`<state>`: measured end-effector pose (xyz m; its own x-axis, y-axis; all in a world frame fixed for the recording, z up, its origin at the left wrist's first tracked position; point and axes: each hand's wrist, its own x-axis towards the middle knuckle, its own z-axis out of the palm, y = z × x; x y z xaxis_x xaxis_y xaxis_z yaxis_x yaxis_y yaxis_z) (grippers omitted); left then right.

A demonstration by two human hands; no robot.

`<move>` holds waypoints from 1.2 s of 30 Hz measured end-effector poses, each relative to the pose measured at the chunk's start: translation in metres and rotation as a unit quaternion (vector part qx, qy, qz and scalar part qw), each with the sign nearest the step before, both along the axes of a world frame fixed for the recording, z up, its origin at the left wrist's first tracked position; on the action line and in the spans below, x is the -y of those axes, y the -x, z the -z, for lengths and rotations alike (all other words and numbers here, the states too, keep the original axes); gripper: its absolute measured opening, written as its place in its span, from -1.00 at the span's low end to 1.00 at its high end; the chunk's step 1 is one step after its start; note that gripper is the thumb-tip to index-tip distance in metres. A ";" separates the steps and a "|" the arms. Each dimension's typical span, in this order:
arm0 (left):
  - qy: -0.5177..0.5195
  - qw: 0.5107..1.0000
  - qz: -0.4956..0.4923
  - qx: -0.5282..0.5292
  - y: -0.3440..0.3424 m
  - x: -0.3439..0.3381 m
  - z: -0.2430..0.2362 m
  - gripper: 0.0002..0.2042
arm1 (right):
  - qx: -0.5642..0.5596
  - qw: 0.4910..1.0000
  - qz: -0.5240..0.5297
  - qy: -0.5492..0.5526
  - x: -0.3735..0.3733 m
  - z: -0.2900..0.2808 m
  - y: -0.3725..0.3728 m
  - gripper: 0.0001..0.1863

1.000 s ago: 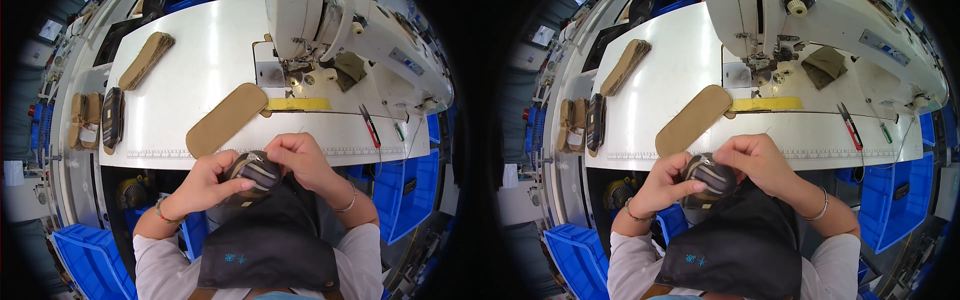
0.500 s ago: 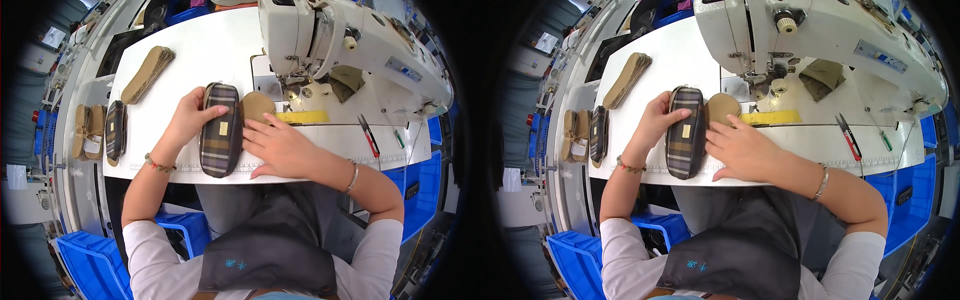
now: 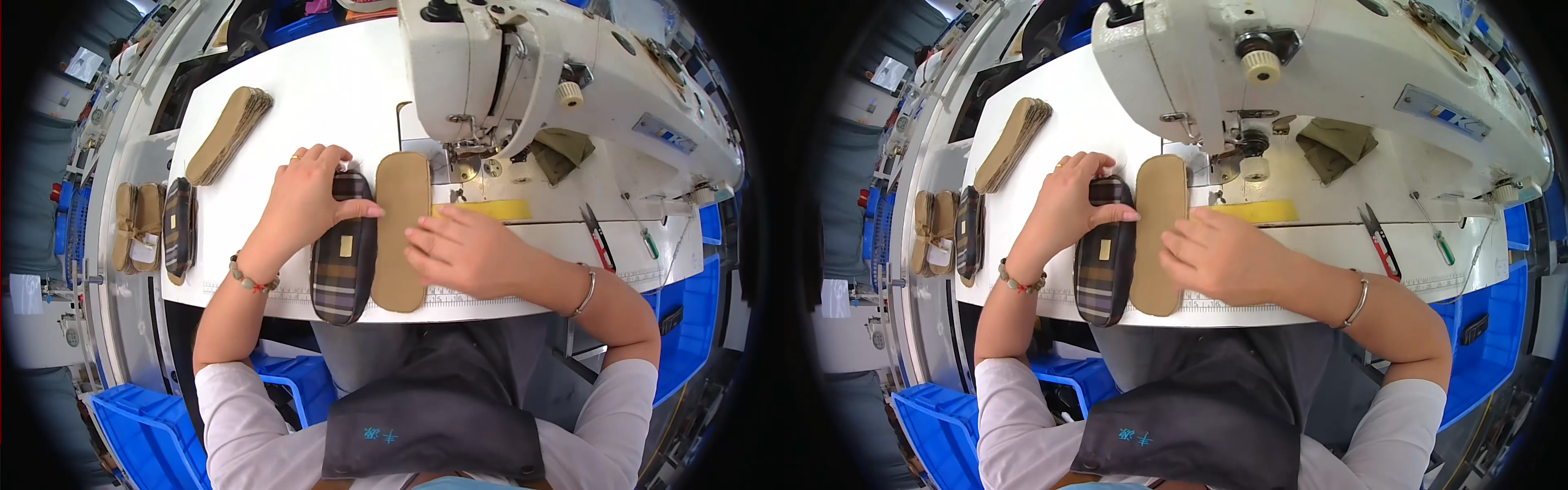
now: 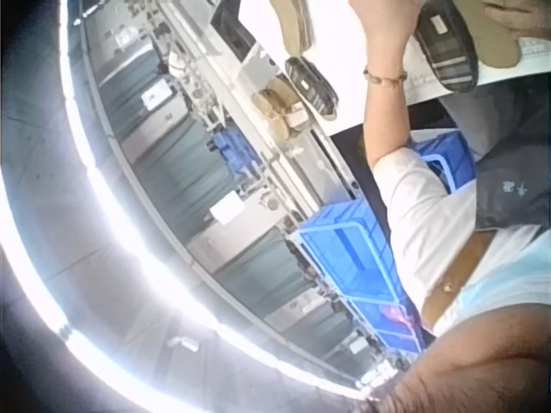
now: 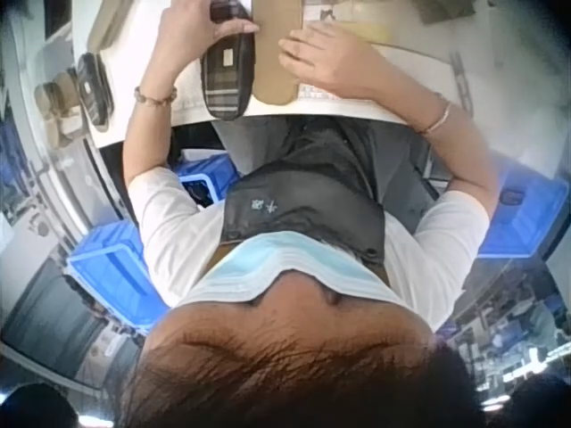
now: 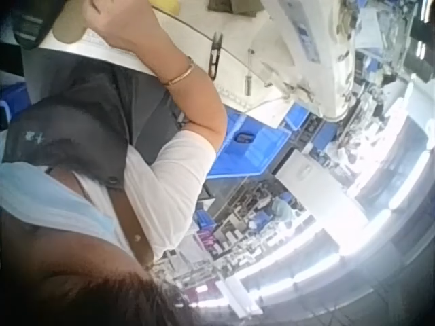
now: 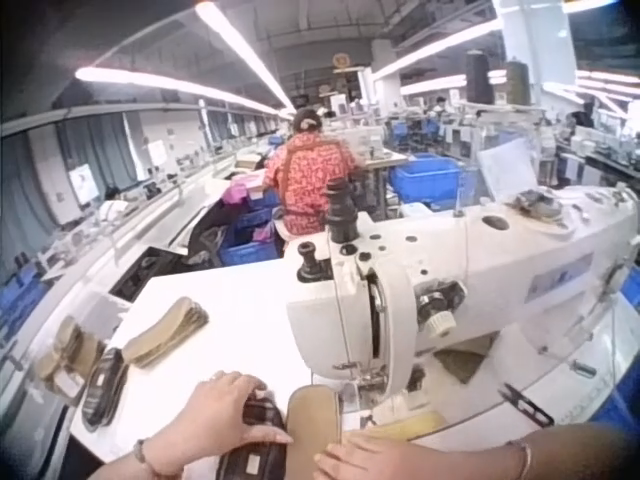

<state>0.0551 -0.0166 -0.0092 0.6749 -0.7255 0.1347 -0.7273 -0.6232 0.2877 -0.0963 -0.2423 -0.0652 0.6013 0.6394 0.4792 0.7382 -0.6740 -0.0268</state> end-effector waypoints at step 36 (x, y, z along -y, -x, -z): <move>0.036 0.978 0.095 -0.184 -0.016 0.053 0.012 -0.80 | 0.114 0.993 0.019 0.025 -0.004 0.003 0.015 -0.87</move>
